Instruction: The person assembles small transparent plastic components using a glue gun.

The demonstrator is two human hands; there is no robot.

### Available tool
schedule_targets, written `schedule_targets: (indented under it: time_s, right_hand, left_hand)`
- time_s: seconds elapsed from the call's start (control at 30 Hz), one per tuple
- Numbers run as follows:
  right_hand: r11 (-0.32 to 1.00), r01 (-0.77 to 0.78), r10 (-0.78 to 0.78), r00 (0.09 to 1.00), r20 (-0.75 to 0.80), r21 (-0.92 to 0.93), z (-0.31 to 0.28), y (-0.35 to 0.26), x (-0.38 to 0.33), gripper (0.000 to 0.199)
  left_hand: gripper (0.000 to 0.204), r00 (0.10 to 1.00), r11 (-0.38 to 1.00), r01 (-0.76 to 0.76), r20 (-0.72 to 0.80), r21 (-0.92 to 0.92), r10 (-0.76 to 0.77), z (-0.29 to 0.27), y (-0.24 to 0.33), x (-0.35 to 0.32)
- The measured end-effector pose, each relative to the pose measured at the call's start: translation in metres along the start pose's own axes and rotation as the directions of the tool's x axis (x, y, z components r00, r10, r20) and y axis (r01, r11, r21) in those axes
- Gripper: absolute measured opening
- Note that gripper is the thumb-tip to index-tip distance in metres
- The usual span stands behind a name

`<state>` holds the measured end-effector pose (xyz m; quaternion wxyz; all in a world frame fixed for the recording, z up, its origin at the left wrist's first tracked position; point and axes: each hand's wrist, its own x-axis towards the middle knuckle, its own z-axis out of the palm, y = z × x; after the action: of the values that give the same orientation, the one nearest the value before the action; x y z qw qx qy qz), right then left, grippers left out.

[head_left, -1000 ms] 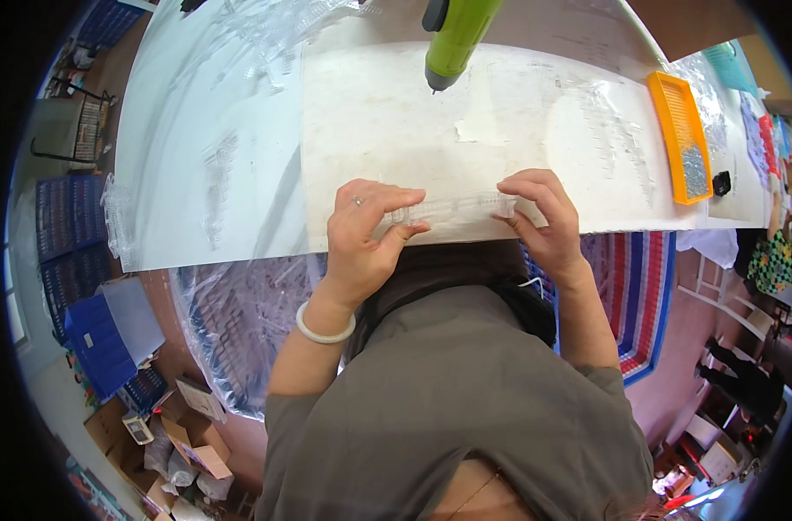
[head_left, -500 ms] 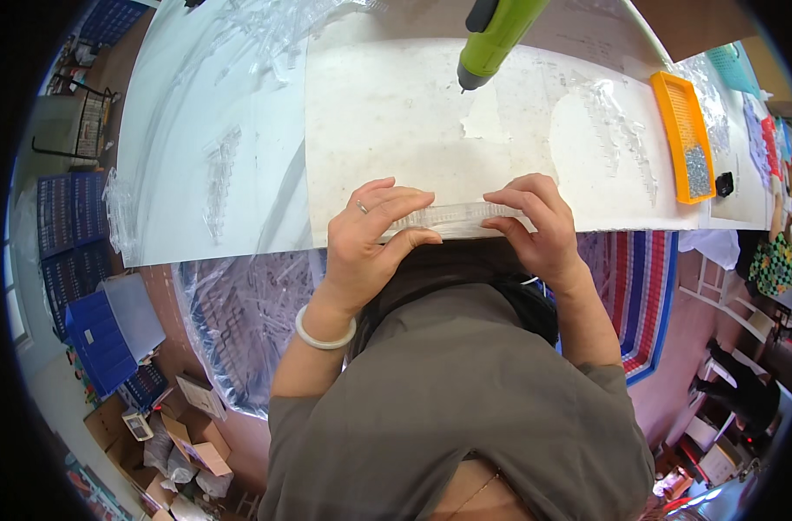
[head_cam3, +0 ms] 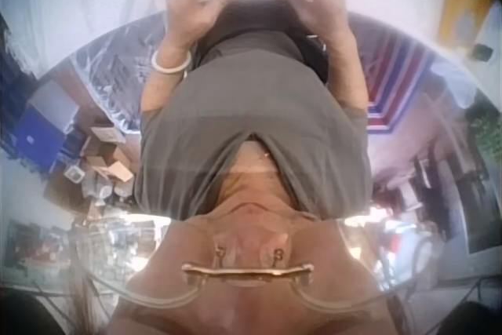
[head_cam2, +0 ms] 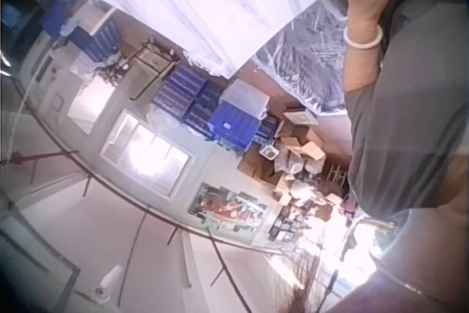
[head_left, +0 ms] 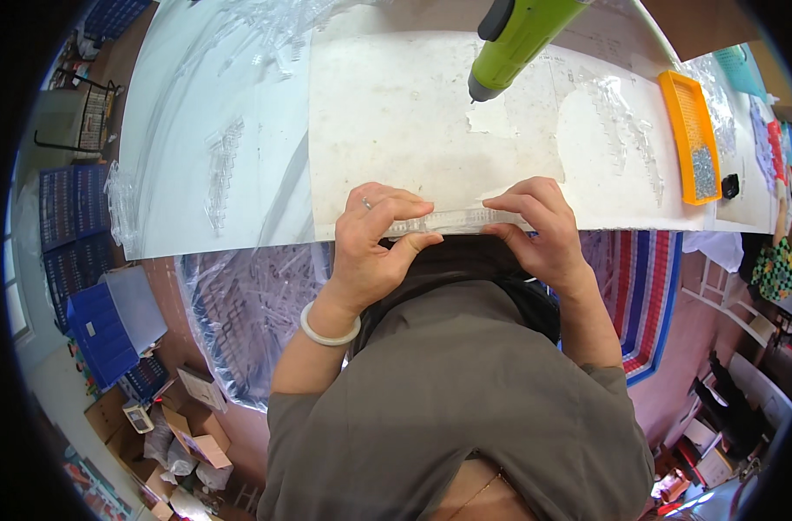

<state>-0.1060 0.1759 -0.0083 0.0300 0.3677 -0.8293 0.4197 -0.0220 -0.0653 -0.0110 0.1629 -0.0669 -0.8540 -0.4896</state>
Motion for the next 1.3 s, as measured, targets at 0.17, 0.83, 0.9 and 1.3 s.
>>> schedule_targets:
  time_s: [0.17,0.83,0.9,1.3]
  right_hand:
    - [1.000,-0.026,0.026,0.998,0.053,0.003,0.000,0.000,-0.002,0.033]
    - [0.462,-0.738,0.524,0.674,0.521,0.492,-0.028,0.000,0.001,0.022]
    - [0.457,-0.752,0.528,0.659,0.536,0.475,-0.027,0.000,0.001,0.023]
    - [0.410,-0.812,0.537,0.583,0.610,0.415,-0.028,-0.002,0.004,0.019]
  left_hand:
    - [0.031,1.000,1.000,0.012,0.012,-0.002,-0.012,0.000,0.000,-0.002]
    - [0.039,0.741,0.415,0.668,0.598,-0.618,-0.304,-0.036,-0.011,0.005]
    - [0.047,0.738,0.439,0.672,0.592,-0.596,-0.325,-0.035,-0.011,0.005]
    - [0.043,0.671,0.330,0.740,0.608,-0.586,-0.424,-0.035,-0.003,0.008]
